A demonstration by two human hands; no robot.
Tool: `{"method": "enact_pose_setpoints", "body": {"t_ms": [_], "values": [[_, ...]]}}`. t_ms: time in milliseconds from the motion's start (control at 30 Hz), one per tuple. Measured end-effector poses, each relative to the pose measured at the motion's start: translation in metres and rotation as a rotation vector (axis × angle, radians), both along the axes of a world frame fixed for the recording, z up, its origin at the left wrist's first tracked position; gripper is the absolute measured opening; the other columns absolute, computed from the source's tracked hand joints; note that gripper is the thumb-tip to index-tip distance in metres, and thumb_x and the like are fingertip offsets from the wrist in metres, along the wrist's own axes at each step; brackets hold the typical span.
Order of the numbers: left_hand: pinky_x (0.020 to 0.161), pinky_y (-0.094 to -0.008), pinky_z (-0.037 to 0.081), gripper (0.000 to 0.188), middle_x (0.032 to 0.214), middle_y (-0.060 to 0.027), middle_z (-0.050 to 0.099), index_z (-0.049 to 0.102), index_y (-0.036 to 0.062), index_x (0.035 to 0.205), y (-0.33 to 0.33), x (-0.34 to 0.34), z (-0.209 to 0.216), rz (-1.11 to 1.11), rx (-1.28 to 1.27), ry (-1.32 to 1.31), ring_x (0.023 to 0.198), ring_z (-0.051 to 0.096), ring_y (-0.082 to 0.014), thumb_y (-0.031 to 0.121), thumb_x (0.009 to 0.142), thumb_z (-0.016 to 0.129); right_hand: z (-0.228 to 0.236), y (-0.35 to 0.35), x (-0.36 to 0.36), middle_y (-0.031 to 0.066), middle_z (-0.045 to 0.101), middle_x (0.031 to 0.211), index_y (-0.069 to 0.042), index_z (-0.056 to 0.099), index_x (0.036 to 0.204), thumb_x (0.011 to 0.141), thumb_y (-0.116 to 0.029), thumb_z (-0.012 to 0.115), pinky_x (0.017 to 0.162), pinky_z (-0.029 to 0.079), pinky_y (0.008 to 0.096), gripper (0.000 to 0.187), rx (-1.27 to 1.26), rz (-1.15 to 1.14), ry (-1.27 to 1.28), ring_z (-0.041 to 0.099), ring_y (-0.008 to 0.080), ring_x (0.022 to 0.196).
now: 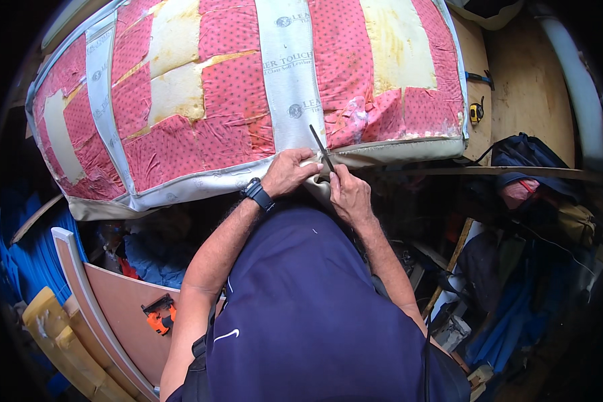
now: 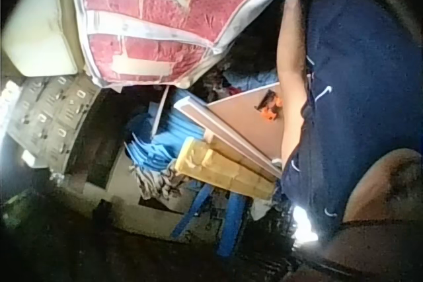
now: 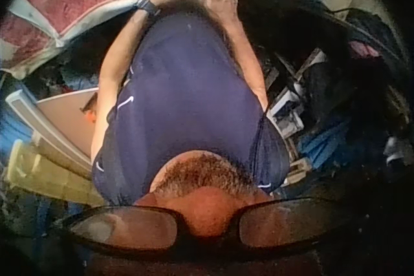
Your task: Repairing and cutting fabric on a piece of furniture as part of upholstery work.
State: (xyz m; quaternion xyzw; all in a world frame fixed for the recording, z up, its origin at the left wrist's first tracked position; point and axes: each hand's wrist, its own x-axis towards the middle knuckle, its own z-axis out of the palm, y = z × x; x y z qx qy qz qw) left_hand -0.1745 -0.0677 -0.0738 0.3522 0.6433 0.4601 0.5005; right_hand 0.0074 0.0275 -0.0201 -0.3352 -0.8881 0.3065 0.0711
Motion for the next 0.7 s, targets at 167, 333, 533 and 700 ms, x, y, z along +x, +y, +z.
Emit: {"method": "enact_pose_setpoints", "body": {"t_ms": [167, 333, 533, 700], "values": [[0.067, -0.0362, 0.048, 0.034, 0.074, -0.0121, 0.064, 0.074, 0.0003, 0.096, -0.003, 0.004, -0.001, 0.031, 0.022, 0.060, 0.067, 0.059, -0.0177, 0.034, 0.095, 0.071, 0.003, 0.007, -0.004, 0.0220, 0.069, 0.080, -0.006, 0.060, 0.107, 0.102, -0.016, 0.059, 0.065, 0.053, 0.0528, 0.012, 0.036, 0.056, -0.059, 0.069, 0.0446, 0.077], [0.066, -0.0341, 0.046, 0.031, 0.073, -0.0083, 0.063, 0.073, -0.0005, 0.094, -0.009, 0.002, 0.006, 0.029, 0.043, 0.098, 0.067, 0.055, -0.0145, 0.030, 0.096, 0.072, 0.020, 0.011, 0.014, 0.0227, 0.068, 0.080, -0.005, 0.058, 0.102, 0.102, -0.016, 0.058, 0.065, 0.053, 0.0535, 0.011, -0.010, 0.100, -0.089, 0.069, 0.0446, 0.076], [0.066, -0.0274, 0.042, 0.027, 0.079, 0.0031, 0.061, 0.073, 0.0001, 0.096, -0.032, 0.003, 0.023, 0.151, 0.018, -0.187, 0.074, 0.049, -0.0050, 0.026, 0.099, 0.072, 0.012, 0.009, 0.006, 0.0197, 0.065, 0.077, -0.005, 0.059, 0.104, 0.101, -0.013, 0.062, 0.065, 0.051, 0.0511, 0.010, 0.015, 0.070, 0.042, 0.067, 0.0422, 0.075], [0.068, -0.0268, 0.043, 0.026, 0.079, 0.0032, 0.061, 0.072, -0.0004, 0.096, -0.034, 0.007, 0.017, 0.134, -0.006, -0.140, 0.075, 0.049, -0.0049, 0.025, 0.100, 0.071, 0.005, 0.002, -0.003, 0.0203, 0.066, 0.078, -0.004, 0.058, 0.104, 0.101, -0.013, 0.061, 0.065, 0.052, 0.0512, 0.010, 0.010, 0.083, 0.062, 0.067, 0.0427, 0.075]]}}
